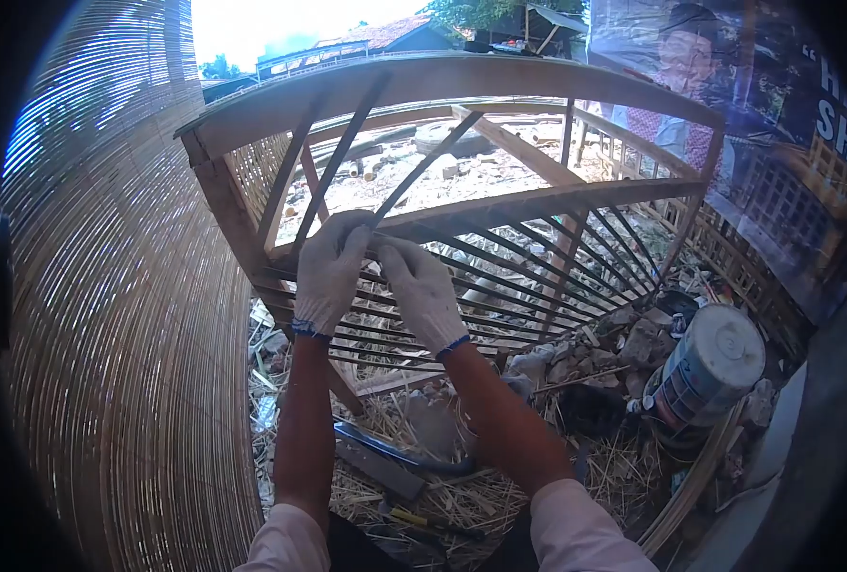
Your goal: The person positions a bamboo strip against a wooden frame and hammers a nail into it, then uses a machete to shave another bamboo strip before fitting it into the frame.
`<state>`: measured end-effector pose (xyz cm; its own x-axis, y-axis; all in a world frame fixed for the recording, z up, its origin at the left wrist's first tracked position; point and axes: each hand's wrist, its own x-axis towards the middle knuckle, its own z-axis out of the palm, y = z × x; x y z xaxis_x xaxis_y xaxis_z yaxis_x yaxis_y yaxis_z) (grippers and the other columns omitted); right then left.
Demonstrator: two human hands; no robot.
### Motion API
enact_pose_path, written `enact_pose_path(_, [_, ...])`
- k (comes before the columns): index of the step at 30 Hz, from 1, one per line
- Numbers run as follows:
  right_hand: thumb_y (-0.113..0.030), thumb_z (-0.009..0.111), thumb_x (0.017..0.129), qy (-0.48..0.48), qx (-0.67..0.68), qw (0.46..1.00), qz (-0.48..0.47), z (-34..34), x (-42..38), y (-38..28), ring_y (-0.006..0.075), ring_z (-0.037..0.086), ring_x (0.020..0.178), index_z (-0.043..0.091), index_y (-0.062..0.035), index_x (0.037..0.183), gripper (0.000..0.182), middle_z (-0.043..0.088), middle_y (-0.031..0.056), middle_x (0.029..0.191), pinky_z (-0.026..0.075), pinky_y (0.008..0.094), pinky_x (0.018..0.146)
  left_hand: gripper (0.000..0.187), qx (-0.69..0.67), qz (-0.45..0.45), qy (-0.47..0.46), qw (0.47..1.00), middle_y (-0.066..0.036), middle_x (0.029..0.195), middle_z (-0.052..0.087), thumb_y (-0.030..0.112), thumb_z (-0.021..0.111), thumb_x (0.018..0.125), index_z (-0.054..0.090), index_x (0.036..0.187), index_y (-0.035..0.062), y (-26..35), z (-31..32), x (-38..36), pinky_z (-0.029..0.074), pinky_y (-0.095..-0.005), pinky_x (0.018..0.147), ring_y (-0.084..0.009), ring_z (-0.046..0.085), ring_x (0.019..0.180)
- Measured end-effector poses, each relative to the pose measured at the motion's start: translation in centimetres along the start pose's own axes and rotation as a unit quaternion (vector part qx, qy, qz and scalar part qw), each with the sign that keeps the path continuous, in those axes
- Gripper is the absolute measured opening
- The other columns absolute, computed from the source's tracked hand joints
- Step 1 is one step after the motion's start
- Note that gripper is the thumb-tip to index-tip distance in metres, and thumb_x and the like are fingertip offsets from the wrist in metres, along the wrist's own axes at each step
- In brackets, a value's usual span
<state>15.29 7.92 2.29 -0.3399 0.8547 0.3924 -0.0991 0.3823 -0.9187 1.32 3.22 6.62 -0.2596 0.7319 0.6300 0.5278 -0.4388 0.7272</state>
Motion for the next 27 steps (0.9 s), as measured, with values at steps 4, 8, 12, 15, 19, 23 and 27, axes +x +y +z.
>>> enact_pose_path(4, [-0.038,0.060,0.108,0.081,0.044,0.995,-0.041,-2.0,3.2,-5.1,0.0129,0.066,0.095,0.064,-0.0001,0.136,0.047,0.072,0.0064,0.118,0.057,0.0287,0.085,0.023,-0.037,0.031,0.056,0.997,-0.013,0.091,0.074,0.015,0.064,0.101,0.073,0.119,0.0025,-0.4,-0.1,0.3,0.055,-0.0337,0.074,-0.0167,0.069,0.079])
enact_pose_path(8, [-0.034,0.059,0.109,0.017,0.066,0.996,-0.056,-2.7,6.8,-7.7,0.0107,0.066,0.094,0.066,-0.0011,0.131,0.040,0.073,0.0049,0.115,0.058,0.0276,0.084,0.028,-0.013,-0.001,0.034,0.999,-0.010,0.098,0.075,0.017,0.062,0.103,0.072,0.123,-0.0003,-0.6,-0.2,0.2,0.054,-0.0317,0.085,-0.0156,0.069,0.093])
enact_pose_path(12, [-0.031,0.057,0.110,0.001,0.003,0.994,-0.107,-2.9,8.7,-8.7,0.0093,0.068,0.093,0.067,-0.0018,0.128,0.036,0.074,0.0045,0.110,0.059,0.0264,0.082,0.028,-0.032,0.003,0.067,0.997,-0.010,0.104,0.074,0.016,0.061,0.104,0.071,0.124,-0.0006,-1.9,-1.5,1.1,0.055,-0.0274,0.080,-0.0121,0.068,0.092])
enact_pose_path(15, [-0.033,0.053,0.110,0.051,0.007,0.991,-0.123,-2.8,9.4,-8.8,0.0164,0.072,0.097,0.068,0.0011,0.124,0.040,0.074,0.0087,0.111,0.059,0.0305,0.082,0.027,-0.095,0.011,0.164,0.982,-0.009,0.096,0.074,0.017,0.060,0.106,0.072,0.120,-0.0017,-2.4,-3.4,1.6,0.054,-0.0300,0.075,-0.0129,0.069,0.086])
enact_pose_path(19, [-0.031,0.056,0.110,0.049,0.013,0.993,-0.106,-3.5,10.8,-8.1,0.0111,0.070,0.092,0.067,-0.0009,0.128,0.037,0.075,0.0065,0.108,0.060,0.0266,0.079,0.032,-0.096,-0.023,0.199,0.975,-0.009,0.092,0.074,0.025,0.058,0.109,0.074,0.117,-0.0016,-2.0,-5.9,1.3,0.055,-0.0276,0.075,-0.0110,0.069,0.084])
enact_pose_path(23, [-0.031,0.057,0.110,0.061,-0.004,0.992,-0.112,-3.5,10.8,-8.3,0.0109,0.070,0.091,0.068,-0.0007,0.125,0.035,0.074,0.0062,0.107,0.061,0.0264,0.079,0.034,-0.099,-0.086,0.126,0.983,-0.009,0.090,0.074,0.027,0.057,0.108,0.074,0.116,-0.0011,-2.3,-7.2,0.7,0.055,-0.0276,0.074,-0.0115,0.069,0.085])
enact_pose_path(27, [-0.031,0.057,0.110,0.056,0.012,0.994,-0.095,-2.9,10.5,-8.6,0.0112,0.070,0.091,0.068,-0.0006,0.123,0.034,0.074,0.0067,0.107,0.061,0.0268,0.079,0.042,0.017,-0.143,-0.051,0.988,-0.008,0.090,0.074,0.035,0.055,0.107,0.073,0.117,-0.0012,-2.4,-7.8,0.2,0.054,-0.0310,0.079,-0.0160,0.069,0.085])
